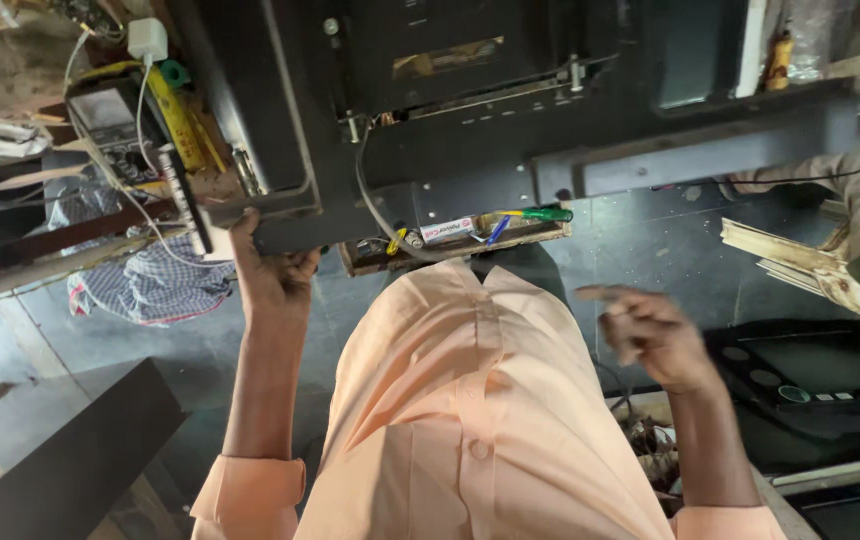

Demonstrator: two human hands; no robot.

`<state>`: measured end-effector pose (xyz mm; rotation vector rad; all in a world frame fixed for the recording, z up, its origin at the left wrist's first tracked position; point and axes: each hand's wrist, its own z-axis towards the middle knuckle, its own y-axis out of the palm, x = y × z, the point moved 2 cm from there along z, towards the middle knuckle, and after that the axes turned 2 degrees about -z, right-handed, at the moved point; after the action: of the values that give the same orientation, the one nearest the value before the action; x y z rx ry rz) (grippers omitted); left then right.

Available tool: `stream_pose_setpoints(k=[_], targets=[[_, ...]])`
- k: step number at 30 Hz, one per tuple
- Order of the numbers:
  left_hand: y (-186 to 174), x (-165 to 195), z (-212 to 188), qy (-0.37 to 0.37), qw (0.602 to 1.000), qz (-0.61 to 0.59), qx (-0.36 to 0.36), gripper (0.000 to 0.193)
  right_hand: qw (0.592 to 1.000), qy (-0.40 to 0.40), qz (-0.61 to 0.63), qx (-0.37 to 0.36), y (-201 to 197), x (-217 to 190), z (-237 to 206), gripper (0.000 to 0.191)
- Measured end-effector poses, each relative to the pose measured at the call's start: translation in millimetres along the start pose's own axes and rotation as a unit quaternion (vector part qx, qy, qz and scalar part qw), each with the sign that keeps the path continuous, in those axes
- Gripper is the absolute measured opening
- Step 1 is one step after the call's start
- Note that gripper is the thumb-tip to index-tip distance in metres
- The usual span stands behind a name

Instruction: The person uses screwdrivers to unscrew the back panel of a television lying on a workbench, then lifts off the back cover and carries it aside, exposing the internal circuit boards. They then pick up an air blower and walk away with it.

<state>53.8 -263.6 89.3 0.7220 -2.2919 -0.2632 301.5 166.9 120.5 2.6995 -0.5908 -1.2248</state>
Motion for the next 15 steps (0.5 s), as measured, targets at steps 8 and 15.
stream_pose_setpoints(k=[8, 15], targets=[[2, 5, -6, 0.071, 0.997, 0.015, -0.014, 0.037, 0.950, -0.034, 0.249, 0.183, 0, -24, -19, 0.036], [13, 13, -25, 0.117, 0.990, 0.038, -0.065, 0.044, 0.936, -0.022, 0.141, 0.322, 24, -46, -12, 0.038]])
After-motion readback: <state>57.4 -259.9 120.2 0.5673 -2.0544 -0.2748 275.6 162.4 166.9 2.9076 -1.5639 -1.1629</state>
